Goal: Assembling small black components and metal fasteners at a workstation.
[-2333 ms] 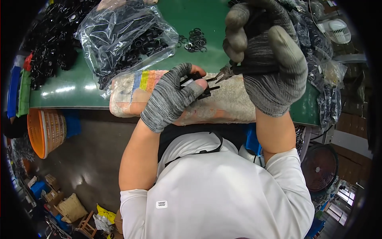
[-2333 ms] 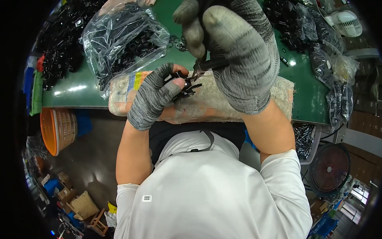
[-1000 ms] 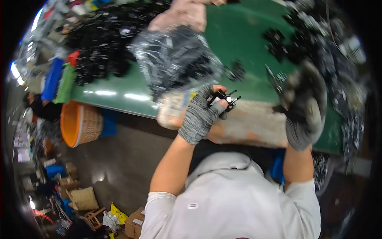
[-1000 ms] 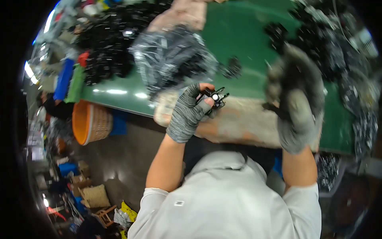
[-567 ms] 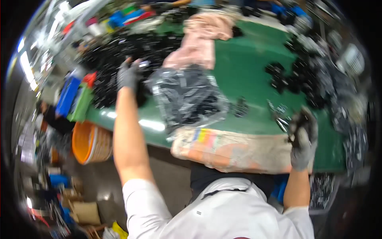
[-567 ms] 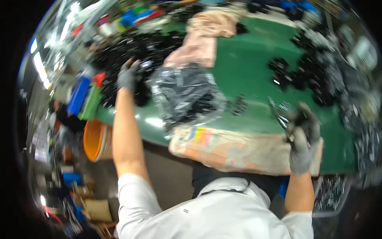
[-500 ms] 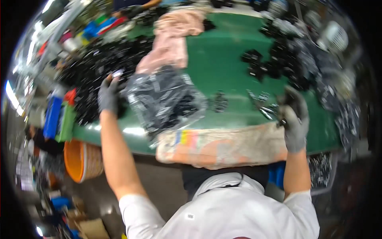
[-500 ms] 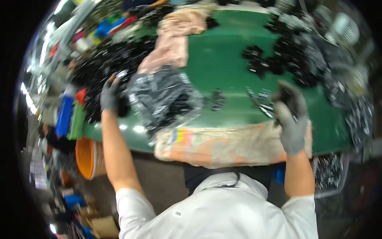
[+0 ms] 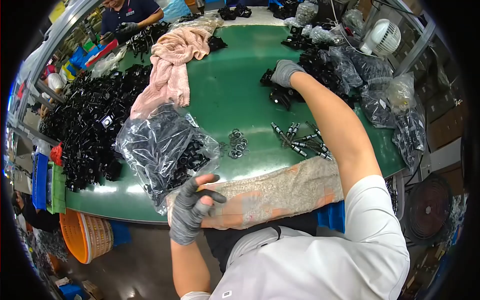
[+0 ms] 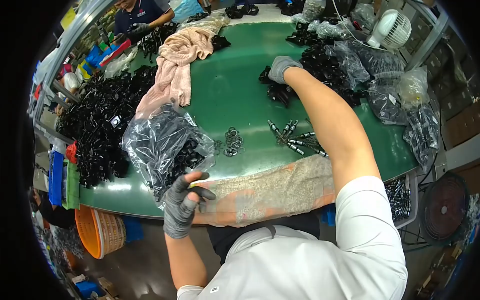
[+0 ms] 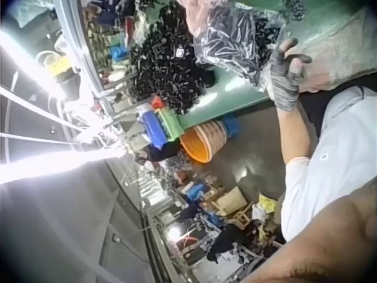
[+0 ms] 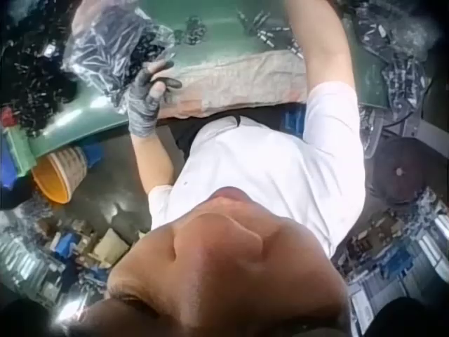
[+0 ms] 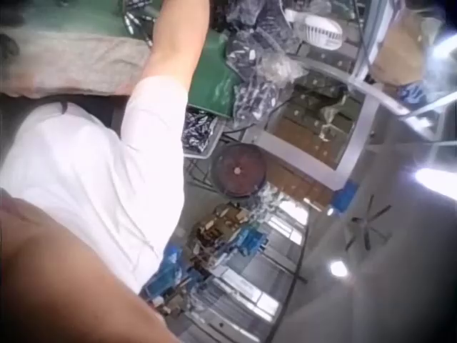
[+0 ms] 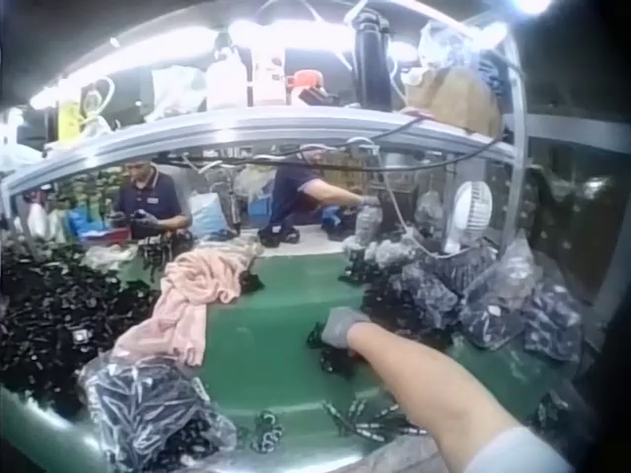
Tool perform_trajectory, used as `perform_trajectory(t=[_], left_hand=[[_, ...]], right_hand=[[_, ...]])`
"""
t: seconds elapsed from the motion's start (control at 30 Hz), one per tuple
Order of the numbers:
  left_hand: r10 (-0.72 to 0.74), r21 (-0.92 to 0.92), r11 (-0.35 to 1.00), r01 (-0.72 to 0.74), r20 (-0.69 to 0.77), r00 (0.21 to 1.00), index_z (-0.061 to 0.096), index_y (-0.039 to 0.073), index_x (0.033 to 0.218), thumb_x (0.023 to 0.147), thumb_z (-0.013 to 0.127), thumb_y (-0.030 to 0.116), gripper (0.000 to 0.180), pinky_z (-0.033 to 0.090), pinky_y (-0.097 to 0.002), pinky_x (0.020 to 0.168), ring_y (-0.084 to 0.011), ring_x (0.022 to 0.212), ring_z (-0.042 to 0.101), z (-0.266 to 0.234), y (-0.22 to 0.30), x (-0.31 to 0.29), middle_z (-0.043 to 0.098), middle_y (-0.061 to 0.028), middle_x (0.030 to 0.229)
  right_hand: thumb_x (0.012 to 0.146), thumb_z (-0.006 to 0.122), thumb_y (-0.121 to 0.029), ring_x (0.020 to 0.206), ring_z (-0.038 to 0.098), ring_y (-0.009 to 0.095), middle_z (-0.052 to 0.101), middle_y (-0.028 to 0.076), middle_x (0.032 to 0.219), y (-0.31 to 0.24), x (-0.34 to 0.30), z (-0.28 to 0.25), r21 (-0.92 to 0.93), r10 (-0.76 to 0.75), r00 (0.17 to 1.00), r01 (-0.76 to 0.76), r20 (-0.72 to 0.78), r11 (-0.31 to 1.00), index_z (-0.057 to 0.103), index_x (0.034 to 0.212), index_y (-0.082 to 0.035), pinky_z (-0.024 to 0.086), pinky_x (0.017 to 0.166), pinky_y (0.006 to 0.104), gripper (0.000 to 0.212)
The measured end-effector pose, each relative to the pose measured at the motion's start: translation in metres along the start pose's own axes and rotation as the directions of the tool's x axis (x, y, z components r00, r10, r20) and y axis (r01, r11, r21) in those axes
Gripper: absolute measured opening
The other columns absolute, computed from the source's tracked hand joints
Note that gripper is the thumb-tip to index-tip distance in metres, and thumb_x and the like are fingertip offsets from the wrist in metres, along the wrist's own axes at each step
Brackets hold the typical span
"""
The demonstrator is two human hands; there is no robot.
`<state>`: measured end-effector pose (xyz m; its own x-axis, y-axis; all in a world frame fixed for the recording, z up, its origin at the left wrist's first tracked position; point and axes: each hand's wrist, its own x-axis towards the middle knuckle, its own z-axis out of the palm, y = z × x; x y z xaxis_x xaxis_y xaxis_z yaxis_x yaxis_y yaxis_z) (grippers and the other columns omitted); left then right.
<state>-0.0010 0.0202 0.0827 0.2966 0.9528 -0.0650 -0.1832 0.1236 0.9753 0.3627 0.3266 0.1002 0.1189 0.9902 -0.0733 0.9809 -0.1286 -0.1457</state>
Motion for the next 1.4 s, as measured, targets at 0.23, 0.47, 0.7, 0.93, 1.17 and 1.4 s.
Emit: perform_trajectory(t=[0.23, 0.47, 0.7, 0.93, 1.17, 1.4], left_hand=[[0.016, 0.036, 0.999, -0.018, 0.049, 0.999, 0.048, 0.0, 0.14, 0.083, 0.081, 0.03, 0.072, 0.047, -0.0338, 0.097, -0.0196, 0.113, 0.059, 0.026, -0.024, 0.015, 0.06, -0.011, 0.129], [0.347, 0.031, 0.935, -0.354, 0.135, 0.928, 0.027, 0.007, 0.154, 0.074, 0.088, 0.031, 0.104, 0.044, -0.0386, 0.101, -0.0259, 0.132, 0.047, 0.082, -0.058, 0.067, 0.039, -0.0118, 0.151], [0.165, -0.245, 0.961, -0.125, 0.147, 0.975, 0.043, 0.008, 0.146, 0.066, 0.09, 0.041, 0.098, 0.039, -0.045, 0.109, -0.0299, 0.13, 0.049, 0.098, -0.079, 0.044, 0.047, -0.0159, 0.142], [0.166, -0.803, 0.593, 0.067, 0.203, 0.965, 0.048, 0.019, 0.13, 0.066, 0.092, 0.037, 0.08, 0.057, -0.0411, 0.092, -0.0358, 0.122, 0.054, 0.111, -0.096, 0.014, 0.041, -0.0224, 0.141], [0.074, -0.807, 0.585, 0.08, 0.152, 0.986, 0.049, 0.012, 0.131, 0.064, 0.089, 0.05, 0.087, 0.055, -0.0393, 0.084, -0.0305, 0.103, 0.061, 0.076, -0.106, -0.004, 0.056, -0.0175, 0.124], [-0.087, -0.303, 0.951, 0.065, -0.061, 0.994, 0.048, 0.005, 0.13, 0.072, 0.088, 0.032, 0.076, 0.053, -0.0312, 0.084, -0.022, 0.105, 0.063, 0.051, -0.095, -0.018, 0.061, -0.0108, 0.117]], right_hand=[[0.079, 0.068, -0.032, 0.09, 0.067, 0.032, 0.071, 0.019, 0.099, 0.005, -0.055, -0.043, 0.253, -0.276, 0.953, 0.3, -0.129, 0.92, 0.068, 0.109, -0.003, 0.053, 0.084, 0.0382, 0.042], [0.075, 0.072, -0.027, 0.083, 0.066, 0.017, 0.072, 0.01, 0.095, -0.004, -0.201, -0.052, 0.769, -0.591, 0.766, 0.21, 0.254, 0.603, 0.069, 0.111, -0.005, 0.053, 0.077, 0.0309, 0.043], [0.081, 0.07, -0.031, 0.089, 0.065, 0.02, 0.068, 0.015, 0.096, 0.02, -0.253, -0.004, 0.847, -0.608, 0.734, 0.085, 0.303, 0.525, 0.063, 0.113, -0.002, 0.053, 0.08, 0.0329, 0.043], [0.082, 0.066, -0.023, 0.088, 0.067, 0.032, 0.068, 0.019, 0.1, 0.109, -0.214, 0.003, 0.116, -0.169, 0.977, 0.184, -0.129, 0.976, 0.062, 0.114, -0.005, 0.054, 0.083, 0.0391, 0.038], [0.081, 0.064, -0.017, 0.098, 0.065, 0.039, 0.068, 0.024, 0.101, 0.212, -0.201, 0.087, -0.041, 0.079, 0.995, -0.082, -0.065, 0.996, 0.064, 0.11, -0.004, 0.052, 0.088, 0.0434, 0.032], [0.089, 0.065, -0.01, 0.084, 0.066, 0.021, 0.068, 0.014, 0.093, 0.14, -0.245, 0.043, 0.262, -0.131, 0.952, 0.206, -0.276, 0.943, 0.064, 0.114, -0.005, 0.054, 0.077, 0.031, 0.025]])
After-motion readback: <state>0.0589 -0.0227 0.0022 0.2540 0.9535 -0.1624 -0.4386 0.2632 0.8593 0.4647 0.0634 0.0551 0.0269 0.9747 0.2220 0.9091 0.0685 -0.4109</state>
